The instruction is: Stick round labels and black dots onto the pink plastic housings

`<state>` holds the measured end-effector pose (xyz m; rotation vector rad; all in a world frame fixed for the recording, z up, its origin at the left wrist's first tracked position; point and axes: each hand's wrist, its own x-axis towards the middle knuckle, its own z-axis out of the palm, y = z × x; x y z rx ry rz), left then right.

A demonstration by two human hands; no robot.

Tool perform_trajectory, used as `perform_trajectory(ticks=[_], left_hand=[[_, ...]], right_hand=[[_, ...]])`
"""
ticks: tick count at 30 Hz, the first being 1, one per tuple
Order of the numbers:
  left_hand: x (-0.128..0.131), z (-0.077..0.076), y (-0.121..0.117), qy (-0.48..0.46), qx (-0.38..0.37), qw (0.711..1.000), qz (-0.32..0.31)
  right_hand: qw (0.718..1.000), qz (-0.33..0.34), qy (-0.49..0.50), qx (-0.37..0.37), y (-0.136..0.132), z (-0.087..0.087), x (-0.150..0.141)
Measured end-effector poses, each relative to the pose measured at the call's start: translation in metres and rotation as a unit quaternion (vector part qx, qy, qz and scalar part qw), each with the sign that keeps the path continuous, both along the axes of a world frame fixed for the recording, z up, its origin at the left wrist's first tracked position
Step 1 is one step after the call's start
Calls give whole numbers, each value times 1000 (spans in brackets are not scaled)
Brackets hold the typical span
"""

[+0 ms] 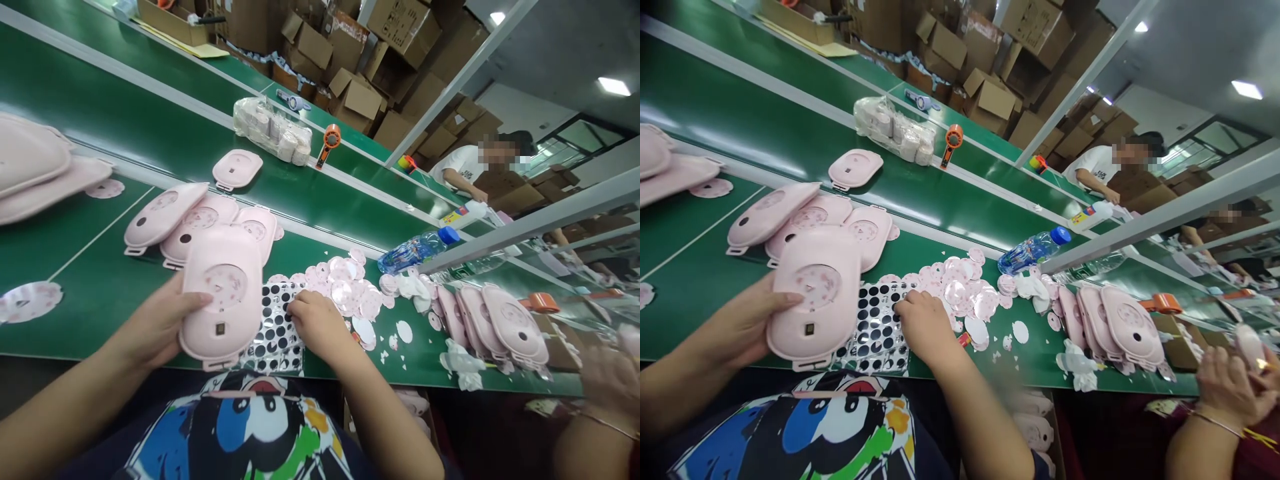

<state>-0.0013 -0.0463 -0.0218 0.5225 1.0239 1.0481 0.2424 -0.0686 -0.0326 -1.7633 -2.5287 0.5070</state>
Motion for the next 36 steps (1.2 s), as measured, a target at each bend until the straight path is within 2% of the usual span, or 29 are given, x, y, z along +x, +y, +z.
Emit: perform_trajectory(ticks=[3,5,10,14,19,21,23,24,26,27,28,29,32,36], left_hand=[[12,-15,-3,-75,-70,988,-119],[18,-24,-3,-102,-87,980,-146],[29,-32,-4,-28,-74,992,-95],[34,-30,-7,21,-64,994,-86],[35,-25,-7,50,-45,994,-81],[36,-24,-9,59,-59,993,-78],[37,-22,-12,55,-59,994,-71],[38,-21,-14,47,-51,995,-69],[41,-17,-19,29,-25,997,-70],[42,-14,-21,24,-10,997,-71],[43,-10,-22,20,5,997,-68],[45,-6,-24,18,20,998,-61],[47,9,-27,4,58,998,-18],[50,20,-31,-24,80,996,17]], right_hand=[[999,39,-33,4,4,2,1],[997,64,-45,2,7,4,3],[994,106,-38,-15,17,6,3],[993,117,1,-24,21,9,5],[990,117,77,-28,12,21,24],[989,94,112,-21,4,26,30],[974,31,222,-26,-6,29,27],[953,-11,301,-40,-12,31,22],[884,-96,450,-82,-22,34,6],[853,-130,495,-99,-27,36,-3],[838,-154,512,-108,-30,39,-11],[834,-171,513,-109,-33,42,-18],[851,-197,478,-94,-39,49,-29],[853,-203,475,-71,-41,48,-30]])
